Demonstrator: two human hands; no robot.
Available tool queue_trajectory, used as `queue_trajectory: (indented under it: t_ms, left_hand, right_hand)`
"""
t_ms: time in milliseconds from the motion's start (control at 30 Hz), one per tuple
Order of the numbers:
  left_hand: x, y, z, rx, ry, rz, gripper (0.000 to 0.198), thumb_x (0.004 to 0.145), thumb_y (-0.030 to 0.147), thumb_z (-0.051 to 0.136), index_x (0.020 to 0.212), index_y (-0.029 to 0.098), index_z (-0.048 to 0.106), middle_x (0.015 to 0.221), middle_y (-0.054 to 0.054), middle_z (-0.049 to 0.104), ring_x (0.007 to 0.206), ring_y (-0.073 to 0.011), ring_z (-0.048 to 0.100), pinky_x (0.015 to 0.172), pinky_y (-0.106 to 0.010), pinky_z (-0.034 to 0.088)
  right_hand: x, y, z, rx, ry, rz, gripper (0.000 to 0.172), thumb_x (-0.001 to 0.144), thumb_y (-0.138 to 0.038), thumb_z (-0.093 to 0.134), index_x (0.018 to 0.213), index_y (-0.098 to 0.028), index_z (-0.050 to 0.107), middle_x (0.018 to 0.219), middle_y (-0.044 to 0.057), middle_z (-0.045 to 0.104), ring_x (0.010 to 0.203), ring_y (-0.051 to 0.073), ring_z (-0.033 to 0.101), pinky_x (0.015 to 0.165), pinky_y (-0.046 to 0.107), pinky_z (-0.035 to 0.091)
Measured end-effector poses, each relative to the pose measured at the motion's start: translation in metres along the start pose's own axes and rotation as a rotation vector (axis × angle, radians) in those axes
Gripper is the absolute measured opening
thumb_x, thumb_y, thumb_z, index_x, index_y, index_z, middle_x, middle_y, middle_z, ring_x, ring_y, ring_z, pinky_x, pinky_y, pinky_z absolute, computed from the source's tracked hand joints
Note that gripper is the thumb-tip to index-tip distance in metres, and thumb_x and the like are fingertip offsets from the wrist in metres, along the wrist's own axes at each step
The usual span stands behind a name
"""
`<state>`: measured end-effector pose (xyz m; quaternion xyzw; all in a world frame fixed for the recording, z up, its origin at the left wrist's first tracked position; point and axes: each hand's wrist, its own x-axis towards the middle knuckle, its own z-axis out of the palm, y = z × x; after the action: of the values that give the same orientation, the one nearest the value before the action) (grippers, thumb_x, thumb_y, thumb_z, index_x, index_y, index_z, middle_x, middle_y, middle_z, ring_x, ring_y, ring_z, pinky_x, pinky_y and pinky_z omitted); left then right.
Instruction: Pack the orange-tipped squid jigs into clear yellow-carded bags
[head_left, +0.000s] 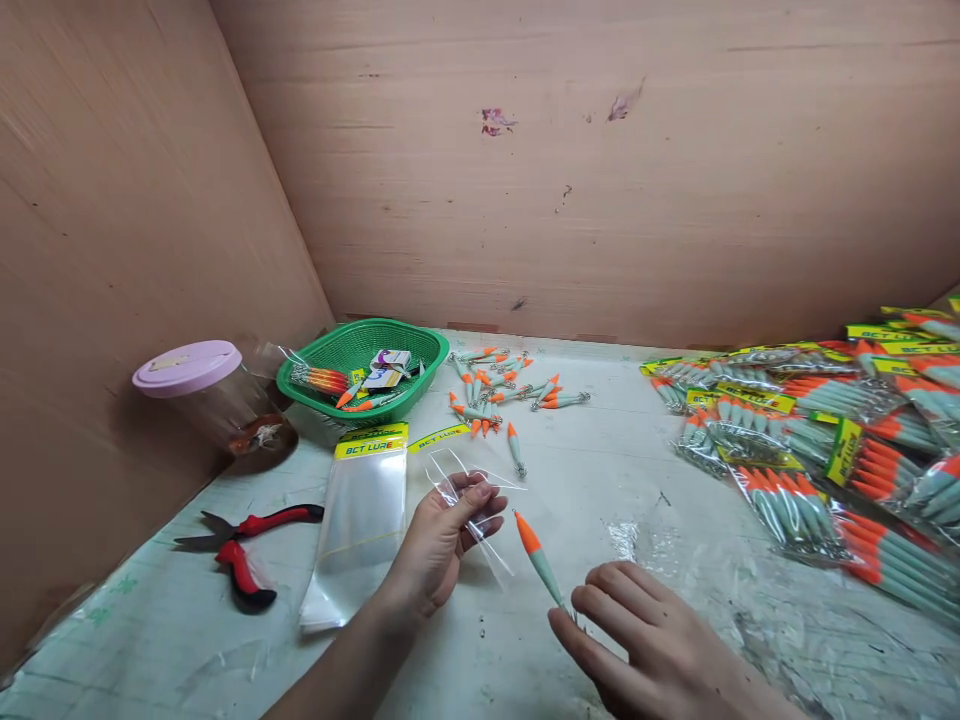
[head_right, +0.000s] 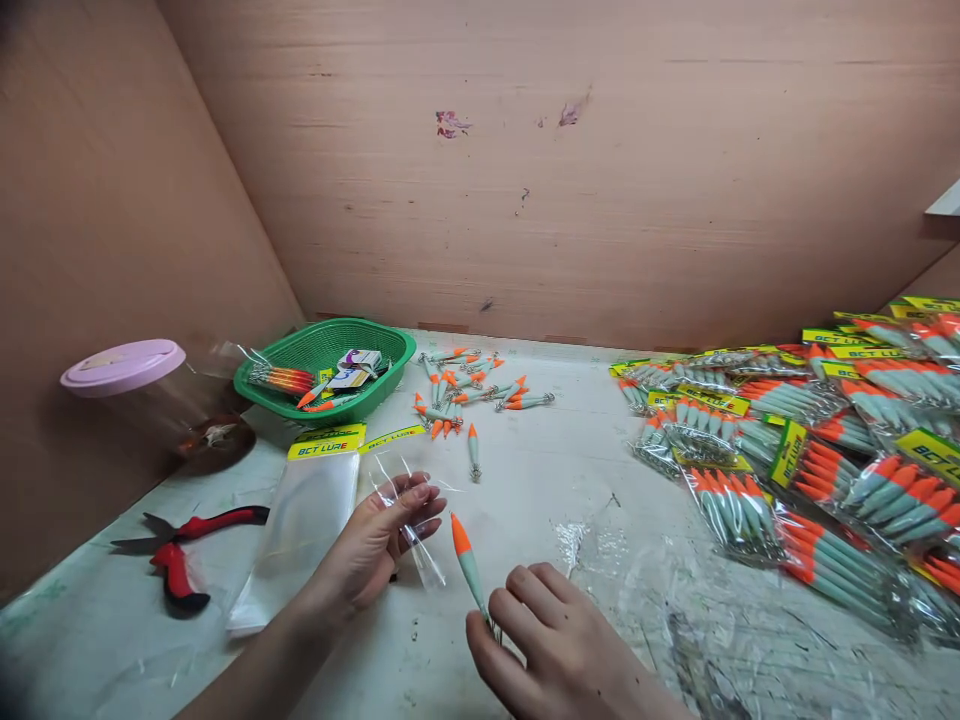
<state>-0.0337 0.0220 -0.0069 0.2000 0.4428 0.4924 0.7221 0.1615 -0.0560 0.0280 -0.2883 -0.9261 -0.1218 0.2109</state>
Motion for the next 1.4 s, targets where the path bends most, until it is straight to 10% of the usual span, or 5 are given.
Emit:
queue_trajectory:
  t_ms: [433,667,967,1200,1400]
  left_hand:
    - [-0.017,-0.009,0.007,0.128,-0.22,-0.13,0.046,0.059,0.033,0.084,0.096,0.016,0.062,0.089,-0.006,0.071,0.077,-0.0193,0.069,0.068,-0.028,0.052]
    - [-0.025,-0.017,0.01,-0.047,-0.327,-0.2,0.038,0.083,0.041,0.061,0.11,0.014,0.058,0.109,-0.016,0.069,0.087,-0.0208,0.069,0.076,-0.031,0.052]
    - [-0.031,-0.026,0.014,-0.156,-0.412,-0.216,0.03,0.087,0.032,0.057,0.106,0.009,0.063,0.106,-0.016,0.07,0.101,-0.0222,0.065,0.086,-0.03,0.051]
    - [-0.019,0.005,0.008,-0.436,-0.257,-0.118,0.033,0.091,0.021,0.043,0.121,0.013,0.055,0.109,-0.011,0.07,0.097,-0.0197,0.068,0.084,-0.032,0.055]
    - [-0.011,0.029,0.002,-0.528,-0.167,0.032,0.046,0.089,0.004,0.037,0.135,0.008,0.039,0.109,-0.013,0.07,0.097,-0.0171,0.068,0.079,-0.025,0.057]
  right_hand:
    - [0.005,-0.001,0.01,-0.14,0.051,-0.046,0.035,0.091,-0.008,0.031,0.107,-0.013,0.062,0.088,0.01,0.069,0.079,0.019,0.06,0.069,0.037,0.051]
    - [0.004,-0.011,0.033,-0.128,0.251,0.122,0.032,0.09,-0.009,0.034,0.102,-0.012,0.063,0.101,0.016,0.068,0.091,0.024,0.06,0.075,0.041,0.049]
    - [0.015,-0.008,0.012,-0.061,0.211,0.109,0.03,0.091,-0.007,0.036,0.105,-0.01,0.063,0.091,0.013,0.069,0.088,0.021,0.06,0.075,0.036,0.052]
    - [0.027,0.028,-0.002,0.083,0.448,0.31,0.022,0.084,-0.006,0.054,0.103,-0.017,0.058,0.088,0.007,0.063,0.083,0.018,0.057,0.073,0.033,0.048]
    - [0.038,0.091,0.07,0.207,-0.115,0.457,0.019,0.079,-0.015,0.062,0.097,-0.018,0.06,0.088,0.007,0.061,0.081,0.02,0.059,0.065,0.031,0.051]
